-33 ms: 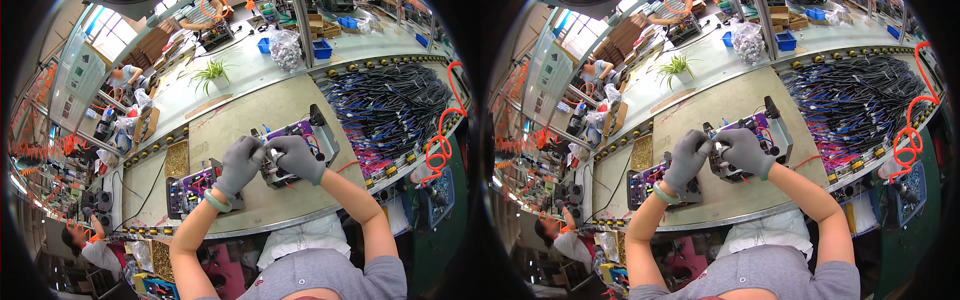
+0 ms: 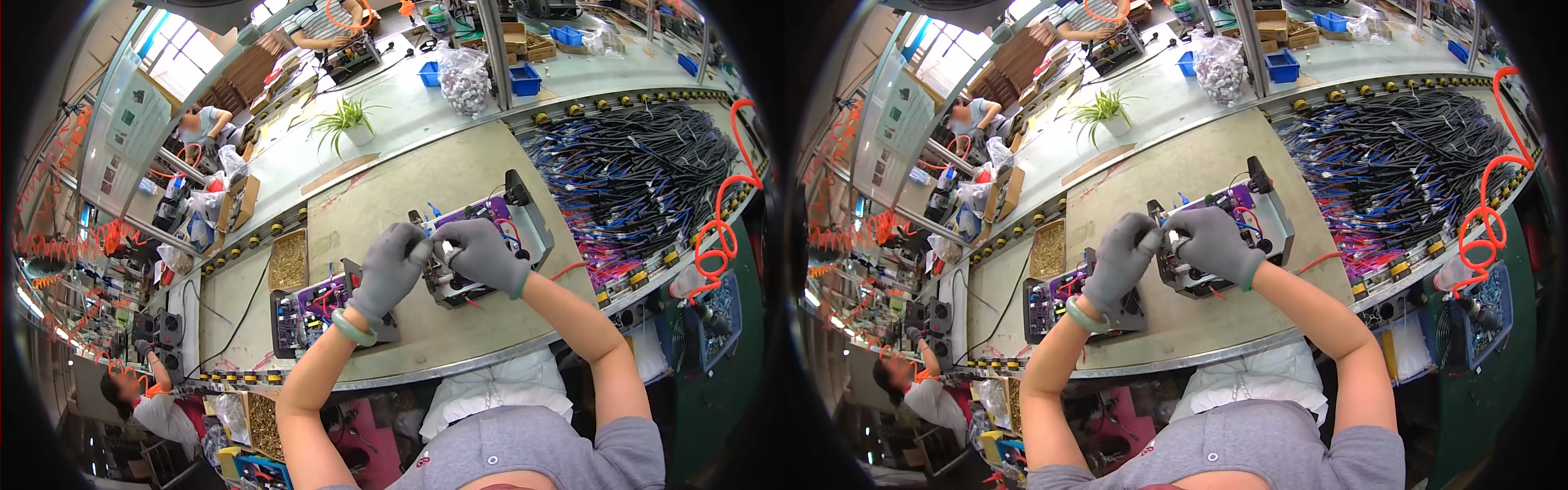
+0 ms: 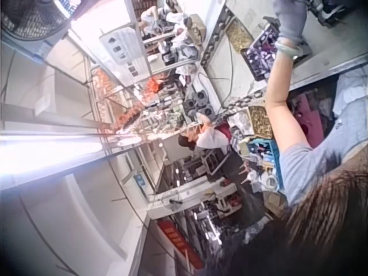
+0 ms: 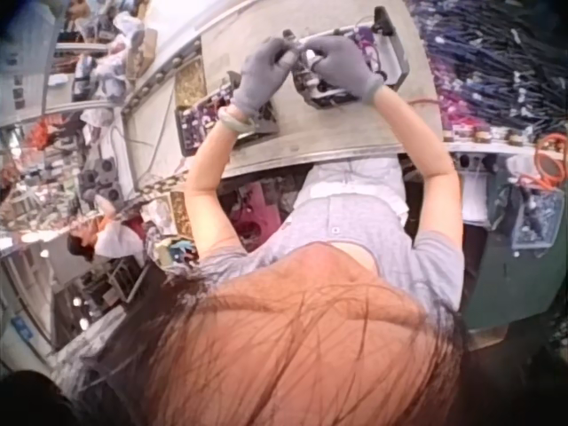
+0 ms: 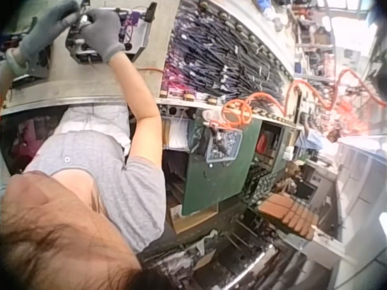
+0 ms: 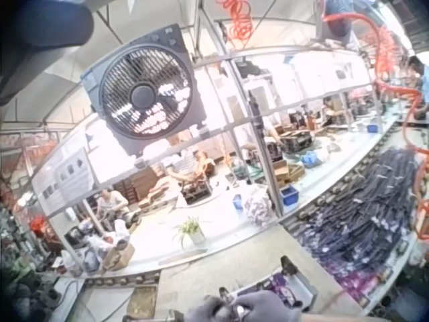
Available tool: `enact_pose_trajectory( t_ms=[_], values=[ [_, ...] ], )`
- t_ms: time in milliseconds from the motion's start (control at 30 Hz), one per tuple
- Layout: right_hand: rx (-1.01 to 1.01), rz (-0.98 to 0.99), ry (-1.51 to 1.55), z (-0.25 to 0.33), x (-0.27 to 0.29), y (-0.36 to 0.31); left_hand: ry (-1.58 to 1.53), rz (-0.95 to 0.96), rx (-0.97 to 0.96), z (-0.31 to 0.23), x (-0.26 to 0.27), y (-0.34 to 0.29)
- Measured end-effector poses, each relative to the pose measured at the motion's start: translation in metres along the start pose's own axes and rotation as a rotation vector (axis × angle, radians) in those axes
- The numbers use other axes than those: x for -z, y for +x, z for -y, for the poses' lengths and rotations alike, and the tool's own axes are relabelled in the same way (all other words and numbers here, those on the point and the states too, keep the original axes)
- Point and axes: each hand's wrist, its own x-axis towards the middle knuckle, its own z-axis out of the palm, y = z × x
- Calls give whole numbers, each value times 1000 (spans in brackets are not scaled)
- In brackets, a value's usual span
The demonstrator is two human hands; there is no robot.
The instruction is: The person uses a pneumatic screwdriver to tighten screws on the metal casing of an electronic device. They then manipulate and connect various colored wires to the internal circuit board, organizing them within the chassis. The person handles two similar electronic units on the workbench, performing assembly steps on each.
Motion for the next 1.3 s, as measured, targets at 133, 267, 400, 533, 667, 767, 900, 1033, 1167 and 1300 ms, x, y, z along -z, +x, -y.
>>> enact_pose_trajectory(
  t_ms=[133,267,400,533,667,767,900,1033,1167,1300],
  values=[
    [-192,240,-245,-2,5,27,-356,59,236,36,-9,-1],
    [-342,498,-281,-2,10,47,-708,501,489,25,1,-1],
    [-399,547,-139,-9,9,52,-748,498,452,23,3,-1],
    [-457,586,8,-8,9,55,-728,463,447,23,3,-3],
    [-239,649,49,-38,1,60,-686,429,459,15,0,-2],
    [-306,522,-170,-11,-7,52,-648,408,479,22,-3,-3],
    [-344,540,-338,3,2,49,-509,400,503,23,-8,-5],
    [-222,492,-495,6,17,43,364,-222,-38,15,-9,-15],
    [-189,459,-560,19,22,36,157,-232,-187,-23,1,3],
    [-168,331,-414,10,22,27,222,-180,-116,-20,-12,18]
  ],
)
